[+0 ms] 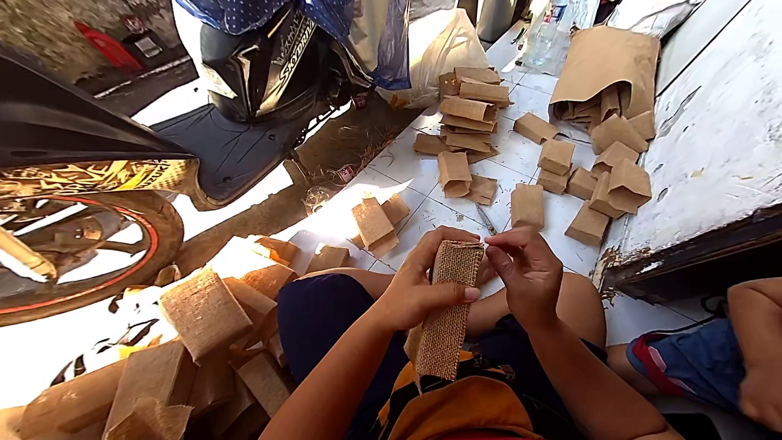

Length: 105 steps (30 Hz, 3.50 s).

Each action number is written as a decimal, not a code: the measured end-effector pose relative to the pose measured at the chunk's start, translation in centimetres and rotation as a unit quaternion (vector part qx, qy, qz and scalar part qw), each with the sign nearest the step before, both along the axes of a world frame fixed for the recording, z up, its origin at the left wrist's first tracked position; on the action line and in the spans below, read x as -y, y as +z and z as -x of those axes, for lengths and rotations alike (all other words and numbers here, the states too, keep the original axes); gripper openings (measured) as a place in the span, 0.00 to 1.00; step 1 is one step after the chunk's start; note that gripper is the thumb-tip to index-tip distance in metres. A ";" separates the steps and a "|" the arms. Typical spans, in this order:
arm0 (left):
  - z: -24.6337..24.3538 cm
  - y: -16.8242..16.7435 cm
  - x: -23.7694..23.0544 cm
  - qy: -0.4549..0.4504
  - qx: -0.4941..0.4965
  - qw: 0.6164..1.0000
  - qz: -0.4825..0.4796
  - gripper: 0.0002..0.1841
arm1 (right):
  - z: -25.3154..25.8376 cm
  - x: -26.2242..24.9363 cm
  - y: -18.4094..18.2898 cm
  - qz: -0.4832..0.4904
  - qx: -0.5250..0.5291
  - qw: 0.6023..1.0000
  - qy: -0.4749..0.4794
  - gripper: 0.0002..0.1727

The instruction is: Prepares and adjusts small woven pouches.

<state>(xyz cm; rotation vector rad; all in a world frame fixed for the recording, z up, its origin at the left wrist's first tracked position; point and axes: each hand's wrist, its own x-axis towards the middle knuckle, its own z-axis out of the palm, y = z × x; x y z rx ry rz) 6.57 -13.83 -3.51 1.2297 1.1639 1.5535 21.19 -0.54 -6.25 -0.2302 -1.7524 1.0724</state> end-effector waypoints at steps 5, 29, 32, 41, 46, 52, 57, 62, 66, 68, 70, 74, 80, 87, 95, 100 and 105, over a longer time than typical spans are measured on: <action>-0.1 -0.5 -0.4 0.022 0.004 1.000 0.005 0.27 | -0.2 -0.1 1.4 -0.032 0.020 0.995 0.088 0.19; 1.8 -3.9 -1.8 0.091 -0.070 0.972 0.204 0.64 | 1.4 -1.2 -1.3 0.152 0.106 0.976 0.114 0.23; 2.5 -4.4 -1.8 0.048 0.010 0.985 0.164 0.62 | 1.3 -1.2 -1.0 0.108 0.102 0.984 0.097 0.18; 3.9 -4.7 -2.2 0.022 0.192 0.970 0.150 0.30 | 1.5 -0.5 -1.5 -0.066 0.069 0.995 0.018 0.08; 3.4 -4.4 -1.5 0.166 0.241 0.956 -0.018 0.17 | 1.5 -0.5 -1.4 0.013 0.108 0.994 -0.034 0.09; 3.2 -2.9 -0.4 0.165 0.100 0.970 -0.146 0.08 | 1.8 -1.6 -1.1 0.243 0.098 0.963 0.060 0.08; 2.9 -0.9 1.4 0.174 -0.175 0.953 -0.177 0.06 | 1.9 -1.8 1.2 0.327 0.058 0.939 0.086 0.10; 2.2 -1.1 2.2 0.147 -0.165 0.966 -0.134 0.05 | 2.0 -1.7 2.3 0.282 0.075 0.953 0.077 0.09; 2.9 -1.9 0.8 0.154 0.037 0.978 -0.134 0.18 | 2.3 -1.1 1.4 0.106 0.099 0.989 0.029 0.08; 3.3 -2.7 0.3 0.129 0.054 0.984 -0.110 0.17 | 2.5 -0.8 1.1 0.090 0.096 0.991 0.020 0.08; 3.2 -3.1 0.0 0.094 0.069 0.990 -0.073 0.15 | 2.7 -0.7 1.0 0.109 0.099 0.989 0.009 0.08; 1.4 -2.2 -0.2 0.147 0.099 0.984 -0.009 0.31 | 2.8 -0.7 0.6 0.139 0.091 0.986 -0.005 0.10; 0.5 -1.4 -0.5 0.254 0.037 0.966 -0.044 0.36 | 2.2 -1.1 0.7 0.275 0.130 0.926 0.225 0.36; 0.7 -1.7 -0.6 0.288 0.012 0.957 -0.031 0.27 | 2.1 -3.1 0.3 0.287 0.145 0.902 0.286 0.38; 1.2 -2.2 -0.3 0.320 0.010 0.946 -0.046 0.09 | 4.1 -15.5 -9.1 0.352 0.315 0.881 -0.027 0.25; 1.8 -2.2 -0.1 0.328 -0.028 0.944 -0.033 0.10 | 4.8 -18.9 -17.4 0.212 0.612 0.758 -0.075 0.25; 2.5 -1.7 -0.2 0.298 0.023 0.954 -0.019 0.17 | 5.1 -18.9 -19.9 0.190 0.687 0.682 -0.163 0.36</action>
